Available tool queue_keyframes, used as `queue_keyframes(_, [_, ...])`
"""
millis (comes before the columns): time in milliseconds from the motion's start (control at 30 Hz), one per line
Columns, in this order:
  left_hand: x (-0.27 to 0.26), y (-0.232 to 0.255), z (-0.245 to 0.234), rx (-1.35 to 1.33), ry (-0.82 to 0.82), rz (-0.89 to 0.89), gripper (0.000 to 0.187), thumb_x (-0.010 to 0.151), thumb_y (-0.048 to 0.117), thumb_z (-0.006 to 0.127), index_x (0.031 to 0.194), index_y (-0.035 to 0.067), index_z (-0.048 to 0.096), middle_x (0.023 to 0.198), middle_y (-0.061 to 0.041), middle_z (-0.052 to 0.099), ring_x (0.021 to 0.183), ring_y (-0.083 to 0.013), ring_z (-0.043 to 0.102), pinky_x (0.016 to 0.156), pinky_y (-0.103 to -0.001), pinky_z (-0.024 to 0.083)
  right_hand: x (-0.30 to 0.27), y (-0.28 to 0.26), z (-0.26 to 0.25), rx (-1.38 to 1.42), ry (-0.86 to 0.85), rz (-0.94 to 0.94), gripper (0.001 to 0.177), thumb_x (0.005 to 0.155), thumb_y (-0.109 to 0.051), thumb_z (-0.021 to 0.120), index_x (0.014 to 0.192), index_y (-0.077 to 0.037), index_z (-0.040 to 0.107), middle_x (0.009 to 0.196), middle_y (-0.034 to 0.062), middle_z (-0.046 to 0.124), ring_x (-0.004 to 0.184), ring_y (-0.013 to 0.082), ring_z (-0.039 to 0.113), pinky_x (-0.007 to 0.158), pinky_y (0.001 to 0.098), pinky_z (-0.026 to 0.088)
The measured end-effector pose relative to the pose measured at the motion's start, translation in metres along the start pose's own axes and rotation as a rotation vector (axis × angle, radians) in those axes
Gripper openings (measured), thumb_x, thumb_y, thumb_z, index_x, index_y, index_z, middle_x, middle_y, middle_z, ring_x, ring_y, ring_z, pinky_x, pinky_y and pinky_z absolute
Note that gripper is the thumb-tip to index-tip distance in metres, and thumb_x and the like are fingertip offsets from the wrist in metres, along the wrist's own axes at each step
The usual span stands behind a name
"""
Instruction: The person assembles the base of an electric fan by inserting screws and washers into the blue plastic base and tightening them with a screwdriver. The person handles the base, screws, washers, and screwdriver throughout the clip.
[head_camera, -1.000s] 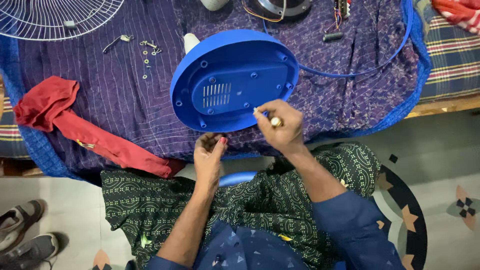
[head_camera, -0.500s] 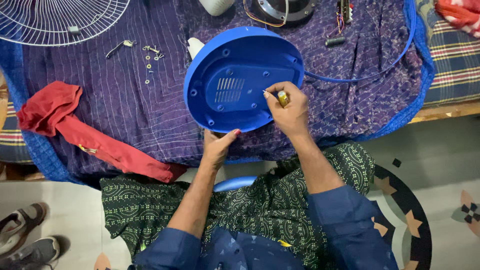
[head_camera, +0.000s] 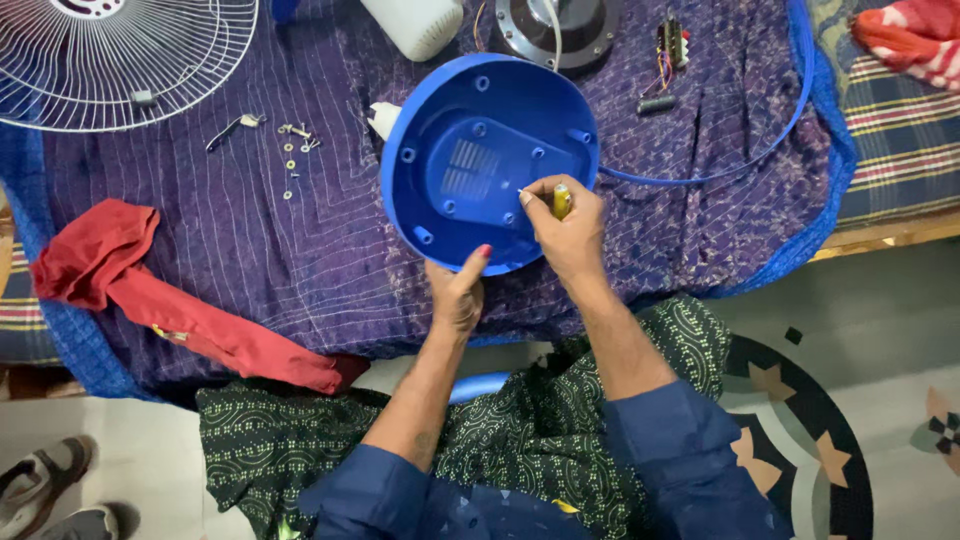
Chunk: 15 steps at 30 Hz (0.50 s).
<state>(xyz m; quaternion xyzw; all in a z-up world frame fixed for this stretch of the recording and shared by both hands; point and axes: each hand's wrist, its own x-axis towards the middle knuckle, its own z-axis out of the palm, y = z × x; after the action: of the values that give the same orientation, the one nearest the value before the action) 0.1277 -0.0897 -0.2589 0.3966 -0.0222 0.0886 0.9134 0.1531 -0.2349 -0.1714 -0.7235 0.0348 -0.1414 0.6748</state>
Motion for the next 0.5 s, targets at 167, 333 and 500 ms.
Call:
queue_keyframes(167, [0.008,0.037,0.005,-0.183,0.061,0.009,0.066,0.086,0.005,0.078,0.144,0.0,0.048,0.132,-0.013,0.062,0.12,-0.0262,0.062,0.108,-0.043,0.049,-0.015,-0.029,-0.002,0.046,-0.094,-0.224,0.004,0.095,-0.002,0.072,0.097,-0.001,0.07,0.086,-0.0012,0.067,0.072,0.0019,0.058,0.062,0.019,0.047])
queue_keyframes(333, [0.006,0.078,0.007,-0.297,-0.008,0.016,0.067,0.09,0.015,0.08,0.146,0.003,0.047,0.136,-0.011,0.061,0.125,-0.0274,0.061,0.111,-0.047,0.048,-0.033,-0.075,0.005,-0.139,-0.164,-0.518,0.012,0.088,0.003,0.074,0.099,-0.001,0.069,0.097,0.0073,0.069,0.072,0.0088,0.055,0.065,0.0251,0.045])
queue_keyframes(500, [-0.011,0.094,0.006,-0.377,0.01,-0.07,0.069,0.089,0.02,0.082,0.146,0.003,0.047,0.133,-0.012,0.061,0.122,-0.028,0.062,0.107,-0.049,0.05,-0.051,-0.106,0.012,-0.268,-0.114,-0.497,0.012,0.086,0.001,0.077,0.096,-0.002,0.071,0.093,0.0091,0.07,0.074,0.0152,0.061,0.069,0.0286,0.049])
